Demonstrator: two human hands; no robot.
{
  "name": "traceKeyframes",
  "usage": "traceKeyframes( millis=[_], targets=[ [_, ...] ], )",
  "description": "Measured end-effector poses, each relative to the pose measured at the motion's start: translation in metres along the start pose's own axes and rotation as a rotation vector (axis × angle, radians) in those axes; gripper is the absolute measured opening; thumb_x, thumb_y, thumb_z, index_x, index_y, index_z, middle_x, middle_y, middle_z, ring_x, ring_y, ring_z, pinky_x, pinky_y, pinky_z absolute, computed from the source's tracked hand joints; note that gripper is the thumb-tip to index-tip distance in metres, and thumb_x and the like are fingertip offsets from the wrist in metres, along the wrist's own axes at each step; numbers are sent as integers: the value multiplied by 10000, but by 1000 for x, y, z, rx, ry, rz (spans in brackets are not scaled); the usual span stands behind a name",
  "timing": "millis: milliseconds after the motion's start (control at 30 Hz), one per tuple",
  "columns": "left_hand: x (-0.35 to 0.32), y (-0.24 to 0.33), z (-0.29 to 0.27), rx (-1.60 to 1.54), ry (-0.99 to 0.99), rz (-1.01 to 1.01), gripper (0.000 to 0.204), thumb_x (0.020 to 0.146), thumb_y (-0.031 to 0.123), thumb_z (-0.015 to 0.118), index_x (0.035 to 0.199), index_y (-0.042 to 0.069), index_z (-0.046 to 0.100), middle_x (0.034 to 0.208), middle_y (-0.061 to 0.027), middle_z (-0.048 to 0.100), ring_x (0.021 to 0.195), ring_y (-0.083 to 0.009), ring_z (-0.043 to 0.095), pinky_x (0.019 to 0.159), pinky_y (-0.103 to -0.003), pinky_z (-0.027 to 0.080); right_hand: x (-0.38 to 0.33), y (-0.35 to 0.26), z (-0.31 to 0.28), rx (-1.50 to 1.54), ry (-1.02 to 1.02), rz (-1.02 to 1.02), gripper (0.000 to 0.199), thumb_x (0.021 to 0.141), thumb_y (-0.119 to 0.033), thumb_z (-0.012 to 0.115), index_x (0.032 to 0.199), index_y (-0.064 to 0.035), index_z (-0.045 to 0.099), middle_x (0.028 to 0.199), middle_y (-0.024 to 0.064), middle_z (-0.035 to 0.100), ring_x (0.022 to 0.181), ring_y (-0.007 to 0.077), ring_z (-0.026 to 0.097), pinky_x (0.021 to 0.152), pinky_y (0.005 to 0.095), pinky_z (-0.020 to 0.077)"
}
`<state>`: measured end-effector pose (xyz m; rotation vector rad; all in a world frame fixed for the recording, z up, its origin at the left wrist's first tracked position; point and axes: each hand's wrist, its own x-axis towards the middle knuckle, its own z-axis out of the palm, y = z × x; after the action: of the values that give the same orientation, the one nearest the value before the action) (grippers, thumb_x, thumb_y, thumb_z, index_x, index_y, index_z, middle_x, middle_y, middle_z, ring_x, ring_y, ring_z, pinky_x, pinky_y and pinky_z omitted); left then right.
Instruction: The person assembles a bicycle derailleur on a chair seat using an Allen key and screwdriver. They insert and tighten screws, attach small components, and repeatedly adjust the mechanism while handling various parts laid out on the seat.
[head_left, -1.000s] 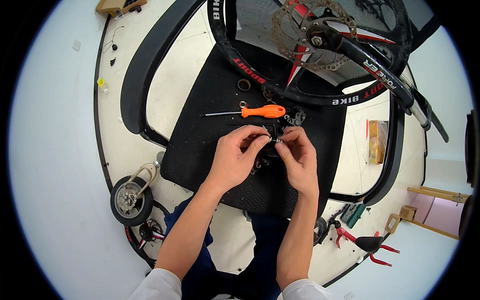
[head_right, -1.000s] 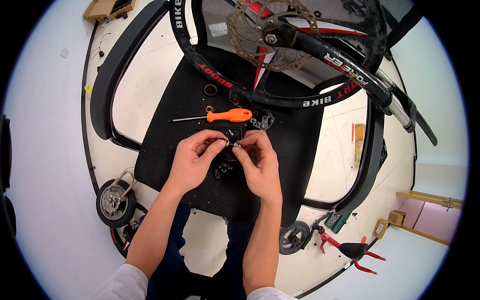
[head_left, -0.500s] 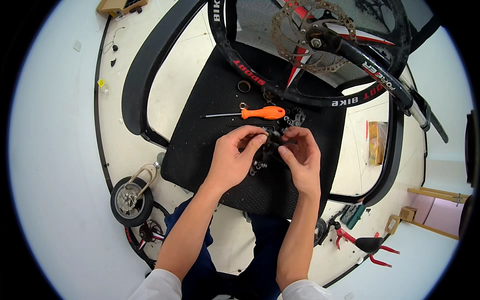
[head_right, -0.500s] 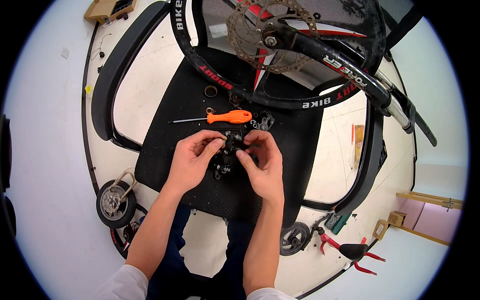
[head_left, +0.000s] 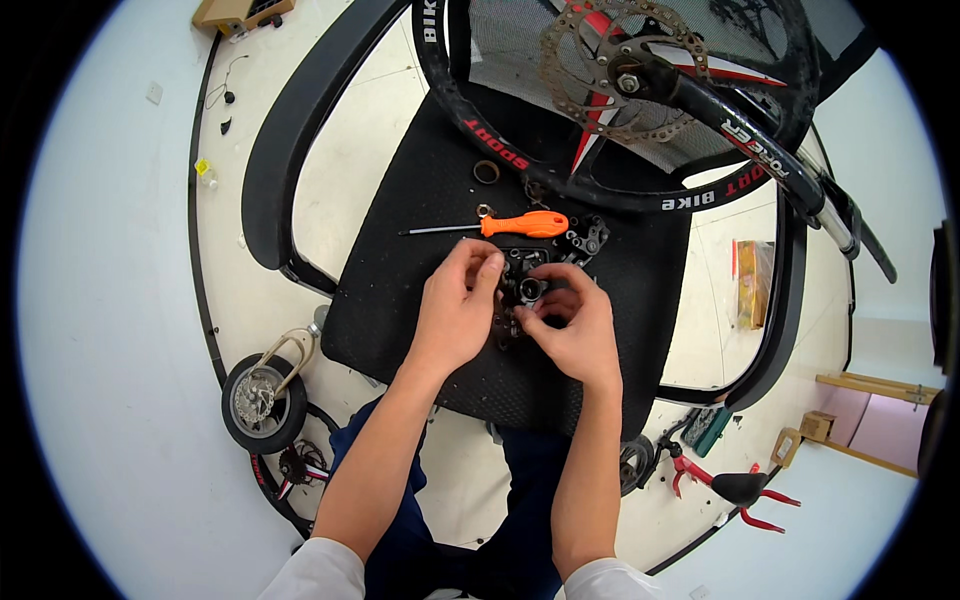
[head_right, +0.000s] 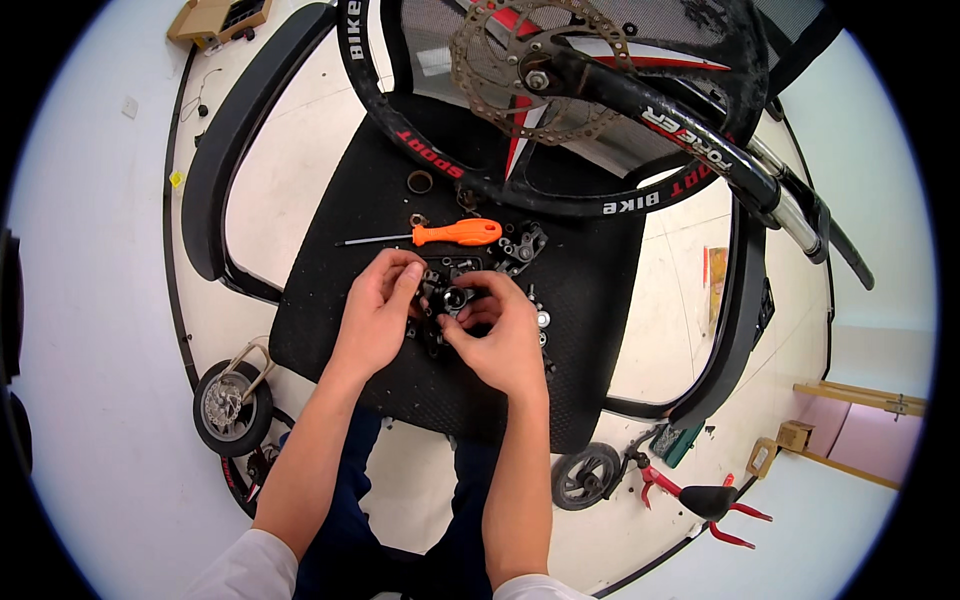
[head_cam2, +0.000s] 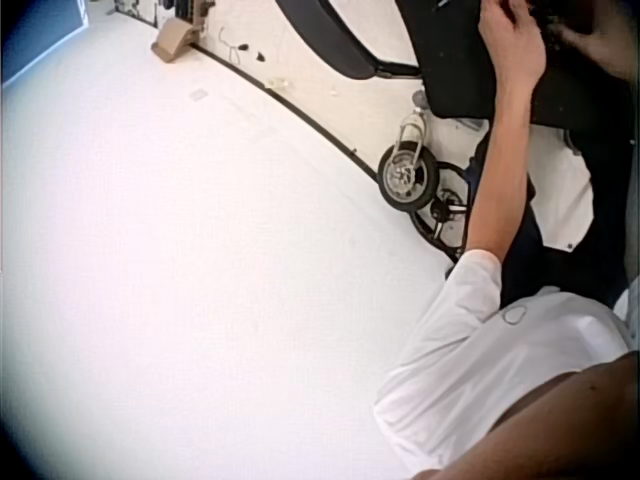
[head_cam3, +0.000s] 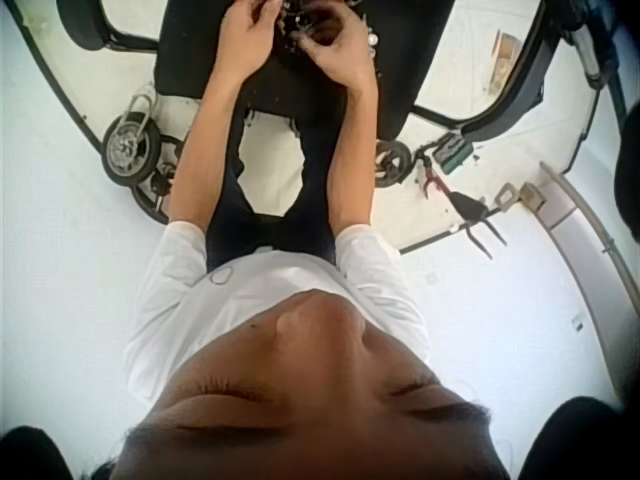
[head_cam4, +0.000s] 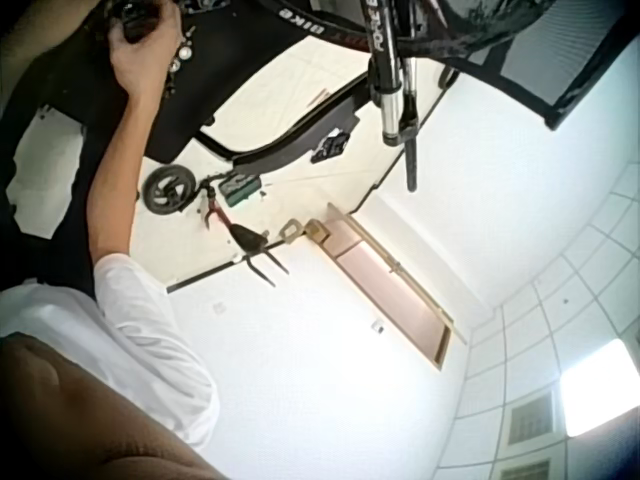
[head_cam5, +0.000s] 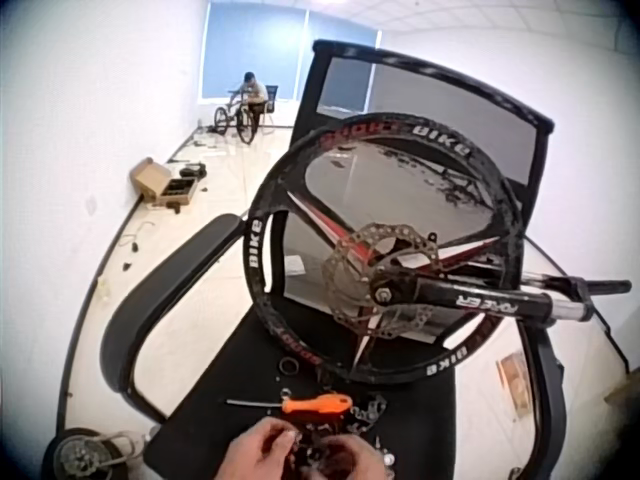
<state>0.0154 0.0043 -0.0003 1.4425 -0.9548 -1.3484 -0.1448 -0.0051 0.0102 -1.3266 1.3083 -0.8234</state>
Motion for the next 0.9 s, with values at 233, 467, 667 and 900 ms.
traceKeyframes(
  millis=[233, 467, 667, 900],
  targets=[
    [-4, 5, 2, 98, -323, -130, 244, 956, 133, 608, 1077, -74, 565, 876, -81, 642, 751, -124, 646, 678, -257, 542, 4, 1, -8, 250, 79, -30, 344, 809, 80, 687, 1126, 48, 557, 946, 88, 643, 752, 79, 634, 646, 193, 520],
    [-1, 9, 2, -243, -168, -94, 145, 952, 50, 577, 1061, -46, 584, 862, -96, 655, 735, -140, 669, 663, -253, 558, 6, 5, -9, 206, 201, 26, 144, 920, -104, 649, 944, 34, 613, 772, 50, 624, 645, 79, 587, 599, 218, 492],
    [-2, 12, 4, -187, -170, -40, 154, 952, 63, 583, 1063, -43, 588, 841, -87, 666, 744, -134, 670, 671, -249, 551, 2, 1, -5, 32, 29, 128, 305, 1009, -248, 518, 835, -2, 566, 635, 12, 536, 567, 70, 510, 519, 236, 403],
    [-2, 9, 6, -115, -182, -102, 188, 974, 127, 569, 1048, -42, 605, 792, -97, 685, 687, -124, 661, 623, -230, 529, 3, 5, -4, -305, 133, -147, 259, 1000, -207, 507, 890, 23, 552, 696, 136, 551, 588, 215, 530, 572, 335, 426]
  ],
)
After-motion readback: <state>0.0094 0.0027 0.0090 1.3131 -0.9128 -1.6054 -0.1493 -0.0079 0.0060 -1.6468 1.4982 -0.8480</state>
